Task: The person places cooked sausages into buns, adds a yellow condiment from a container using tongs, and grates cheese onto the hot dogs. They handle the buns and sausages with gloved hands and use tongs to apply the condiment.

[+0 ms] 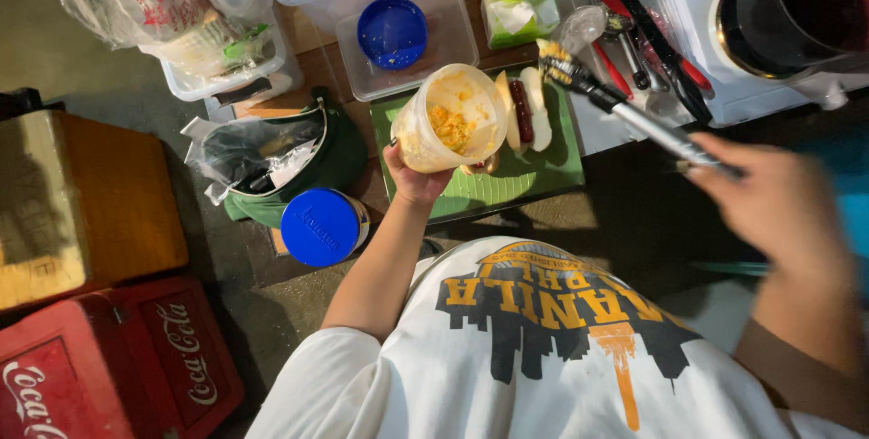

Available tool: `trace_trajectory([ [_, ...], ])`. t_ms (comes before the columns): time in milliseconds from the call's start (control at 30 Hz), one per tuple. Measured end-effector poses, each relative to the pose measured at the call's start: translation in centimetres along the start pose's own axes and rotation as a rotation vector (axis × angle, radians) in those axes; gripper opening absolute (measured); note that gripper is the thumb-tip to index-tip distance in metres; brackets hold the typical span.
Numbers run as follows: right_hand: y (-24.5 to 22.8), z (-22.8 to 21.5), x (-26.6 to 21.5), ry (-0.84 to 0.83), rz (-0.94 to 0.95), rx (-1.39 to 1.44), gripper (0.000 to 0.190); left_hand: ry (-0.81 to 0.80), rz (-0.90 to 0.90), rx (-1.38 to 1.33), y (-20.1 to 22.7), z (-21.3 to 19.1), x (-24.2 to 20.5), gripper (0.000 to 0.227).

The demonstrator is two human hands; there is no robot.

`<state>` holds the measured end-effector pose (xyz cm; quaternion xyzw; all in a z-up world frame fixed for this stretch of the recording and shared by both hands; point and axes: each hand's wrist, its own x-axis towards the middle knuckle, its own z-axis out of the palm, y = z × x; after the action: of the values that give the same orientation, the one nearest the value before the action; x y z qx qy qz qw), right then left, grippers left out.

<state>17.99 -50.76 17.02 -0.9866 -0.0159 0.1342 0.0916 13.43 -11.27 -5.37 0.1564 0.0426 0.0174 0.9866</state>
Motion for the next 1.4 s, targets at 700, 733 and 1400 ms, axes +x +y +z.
trace_trajectory([
  [700,-4.0,12.0,0.1,0.122,-0.160,0.003,0.046,0.025,0.018,0.016,3.8,-0.1,-4.9,0.082],
  [733,-3.8,11.9,0.1,0.121,-0.153,-0.004,0.045,0.023,0.017,0.020,3.8,0.0,-5.0,0.082],
  [1400,-0.9,10.2,-1.4,0.173,-0.218,-0.009,0.040,0.046,0.002,0.093,2.8,1.5,-6.3,0.090],
])
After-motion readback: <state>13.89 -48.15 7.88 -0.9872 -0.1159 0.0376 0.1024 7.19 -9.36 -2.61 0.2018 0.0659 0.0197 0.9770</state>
